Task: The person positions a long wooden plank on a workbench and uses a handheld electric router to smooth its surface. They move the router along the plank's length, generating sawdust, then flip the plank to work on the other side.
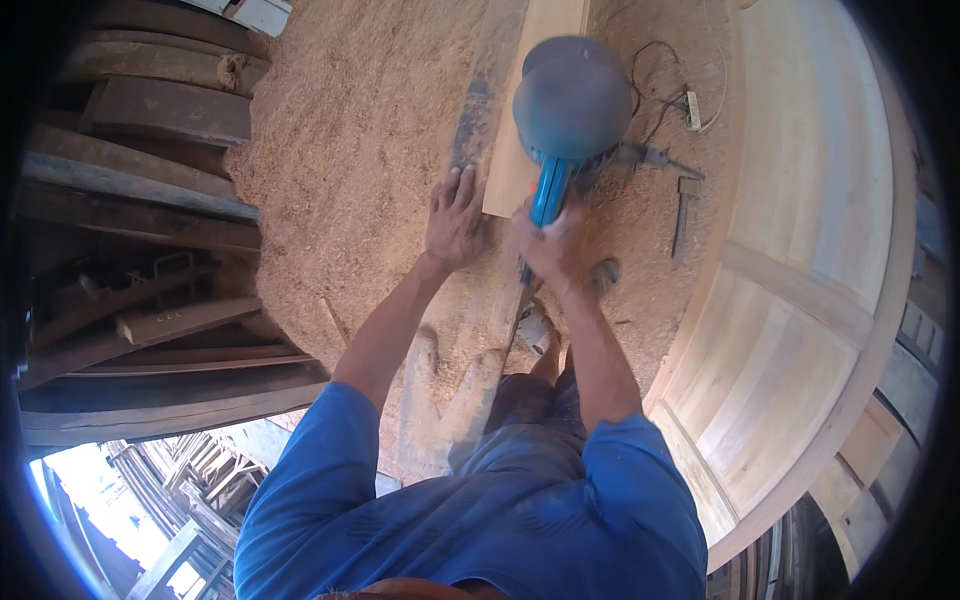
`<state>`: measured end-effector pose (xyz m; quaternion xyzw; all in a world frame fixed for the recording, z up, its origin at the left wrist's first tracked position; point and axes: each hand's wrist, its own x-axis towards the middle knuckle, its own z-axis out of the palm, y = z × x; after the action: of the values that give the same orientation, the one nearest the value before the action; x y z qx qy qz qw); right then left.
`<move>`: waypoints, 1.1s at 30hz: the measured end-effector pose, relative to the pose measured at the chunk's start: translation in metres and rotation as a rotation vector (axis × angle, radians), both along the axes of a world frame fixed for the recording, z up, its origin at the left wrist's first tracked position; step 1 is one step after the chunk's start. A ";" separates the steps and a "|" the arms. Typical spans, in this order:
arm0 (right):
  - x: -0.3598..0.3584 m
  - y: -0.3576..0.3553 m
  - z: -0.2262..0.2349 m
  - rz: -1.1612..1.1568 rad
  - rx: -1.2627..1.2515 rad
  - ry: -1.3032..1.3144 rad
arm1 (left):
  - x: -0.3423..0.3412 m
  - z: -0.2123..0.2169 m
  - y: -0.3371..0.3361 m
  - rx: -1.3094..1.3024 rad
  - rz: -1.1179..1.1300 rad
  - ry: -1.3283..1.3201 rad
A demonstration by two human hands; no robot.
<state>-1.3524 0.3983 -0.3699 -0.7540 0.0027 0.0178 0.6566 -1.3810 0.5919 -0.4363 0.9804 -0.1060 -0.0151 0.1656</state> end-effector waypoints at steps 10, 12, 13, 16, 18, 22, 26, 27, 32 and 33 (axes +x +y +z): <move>0.216 -0.026 -0.017 -0.092 -0.041 -0.066 | 0.007 -0.001 -0.005 -0.016 -0.024 0.000; 0.201 -0.017 -0.012 -0.073 -0.031 -0.043 | 0.004 -0.002 -0.003 -0.007 -0.007 0.003; 0.188 -0.014 -0.008 -0.067 -0.028 -0.032 | 0.003 -0.003 -0.002 0.000 -0.003 0.000; 0.134 -0.008 0.003 -0.117 -0.079 -0.159 | 0.003 -0.005 -0.001 0.000 -0.011 -0.022; 0.085 -0.003 0.022 -0.051 -0.030 -0.046 | 0.001 -0.006 0.001 -0.002 -0.004 -0.025; -0.020 -0.001 0.010 0.026 0.028 0.079 | 0.004 -0.005 -0.003 0.030 0.004 0.004; -0.128 0.005 0.025 0.106 0.025 0.157 | 0.002 -0.003 -0.003 0.054 0.015 0.014; -0.152 0.008 0.025 0.085 0.057 0.166 | 0.002 -0.001 -0.003 0.049 0.018 0.012; -0.180 0.014 0.014 0.056 0.101 0.108 | 0.002 0.003 -0.004 0.022 0.013 -0.009; -0.173 0.014 0.009 0.043 0.116 0.100 | 0.002 0.003 -0.004 0.036 0.007 -0.011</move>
<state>-1.5257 0.4127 -0.3606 -0.7127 0.0182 0.0700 0.6977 -1.3792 0.5877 -0.4331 0.9836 -0.1033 -0.0112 0.1477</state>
